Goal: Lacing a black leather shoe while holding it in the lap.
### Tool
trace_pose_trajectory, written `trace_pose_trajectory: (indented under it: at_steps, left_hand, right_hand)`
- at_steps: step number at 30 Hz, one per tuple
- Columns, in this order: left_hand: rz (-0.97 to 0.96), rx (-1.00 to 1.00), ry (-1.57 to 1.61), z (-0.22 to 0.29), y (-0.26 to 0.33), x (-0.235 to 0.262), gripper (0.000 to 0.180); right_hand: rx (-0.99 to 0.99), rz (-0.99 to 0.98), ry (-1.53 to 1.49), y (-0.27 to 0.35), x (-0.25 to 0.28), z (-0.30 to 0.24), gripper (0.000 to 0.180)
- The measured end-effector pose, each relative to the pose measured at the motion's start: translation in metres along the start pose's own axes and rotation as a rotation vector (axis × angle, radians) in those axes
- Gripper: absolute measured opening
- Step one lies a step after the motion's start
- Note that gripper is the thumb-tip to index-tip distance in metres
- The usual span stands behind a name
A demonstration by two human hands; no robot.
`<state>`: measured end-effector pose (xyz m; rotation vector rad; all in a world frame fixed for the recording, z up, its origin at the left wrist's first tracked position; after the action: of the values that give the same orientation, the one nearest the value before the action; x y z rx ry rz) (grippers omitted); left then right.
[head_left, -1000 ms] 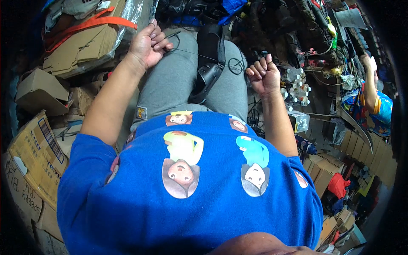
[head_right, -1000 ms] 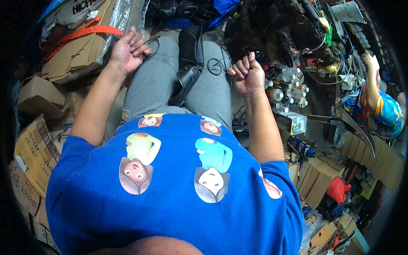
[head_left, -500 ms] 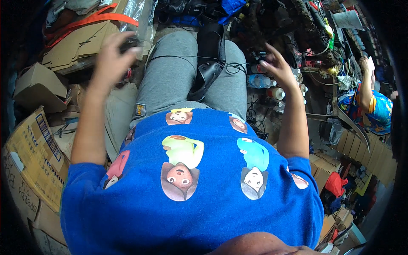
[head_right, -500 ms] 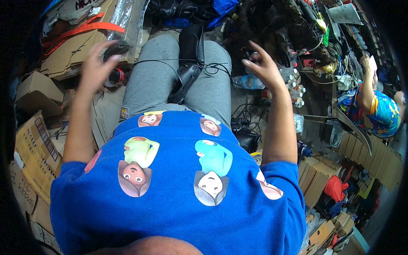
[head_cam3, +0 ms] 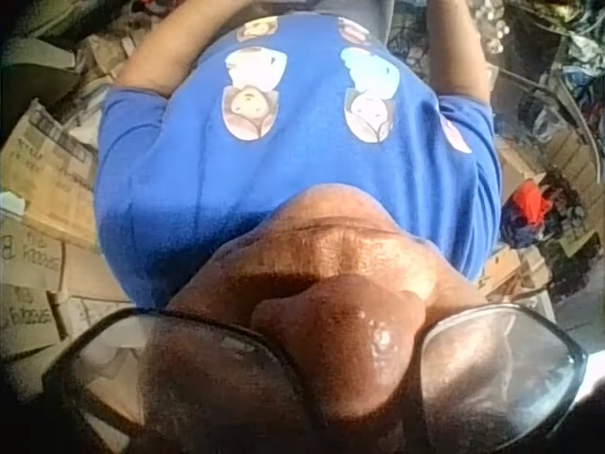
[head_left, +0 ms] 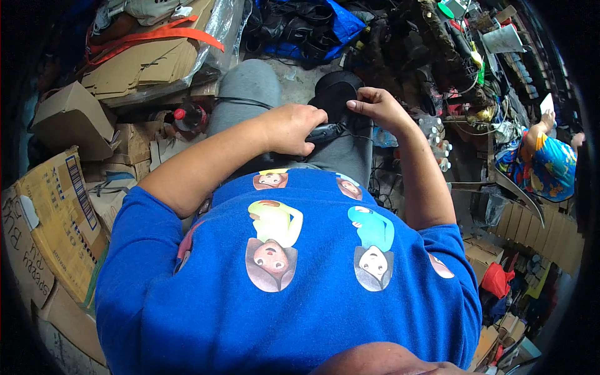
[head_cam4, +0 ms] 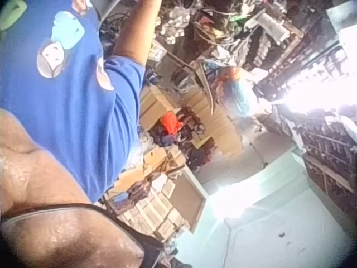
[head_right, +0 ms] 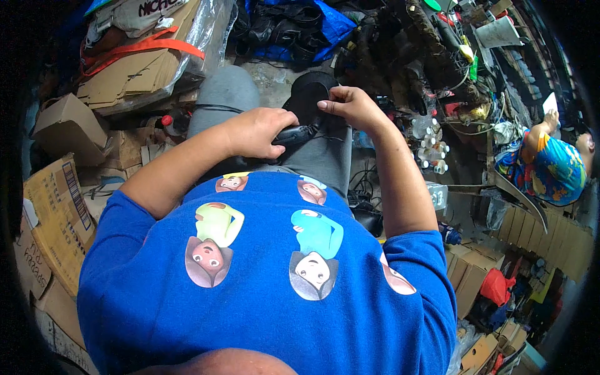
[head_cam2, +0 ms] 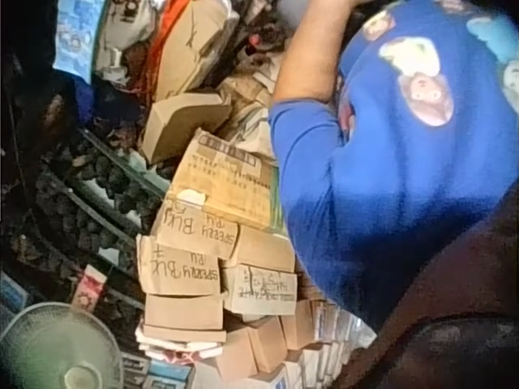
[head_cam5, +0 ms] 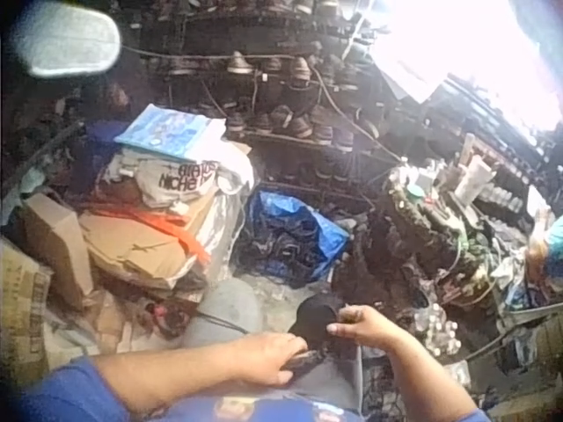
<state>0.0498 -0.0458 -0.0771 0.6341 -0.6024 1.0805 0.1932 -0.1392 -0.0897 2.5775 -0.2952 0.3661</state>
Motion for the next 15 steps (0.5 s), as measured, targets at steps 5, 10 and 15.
trace_pose_trajectory:
  at_steps: [5, 10, 15]
  left_hand:
    - [-0.018, 0.076, -0.145, 0.003, -0.006, 0.019, 0.040]
    - [0.437, -0.082, 0.008, -0.030, -0.033, 0.047, 0.034]
    - [0.339, -0.048, 0.115, -0.036, -0.072, 0.017, 0.041]
  right_hand:
    - [0.054, 0.180, 0.067, -0.009, -0.002, 0.016, 0.031]
    - [0.213, 0.473, 0.471, 0.023, -0.006, -0.038, 0.036]
    - [-0.084, 0.121, 0.394, 0.025, -0.029, -0.016, 0.030]
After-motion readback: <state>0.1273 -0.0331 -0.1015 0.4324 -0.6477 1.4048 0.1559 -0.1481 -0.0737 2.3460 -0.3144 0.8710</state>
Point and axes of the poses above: each hand's wrist, its own y-axis away from the middle knuckle, its own x-axis out of the back of the hand, z = x × y, the point moved 7 cm from there along -y, towards the middle knuckle, and after that the axes turned 8 degrees about -z, right-handed, at the moved point
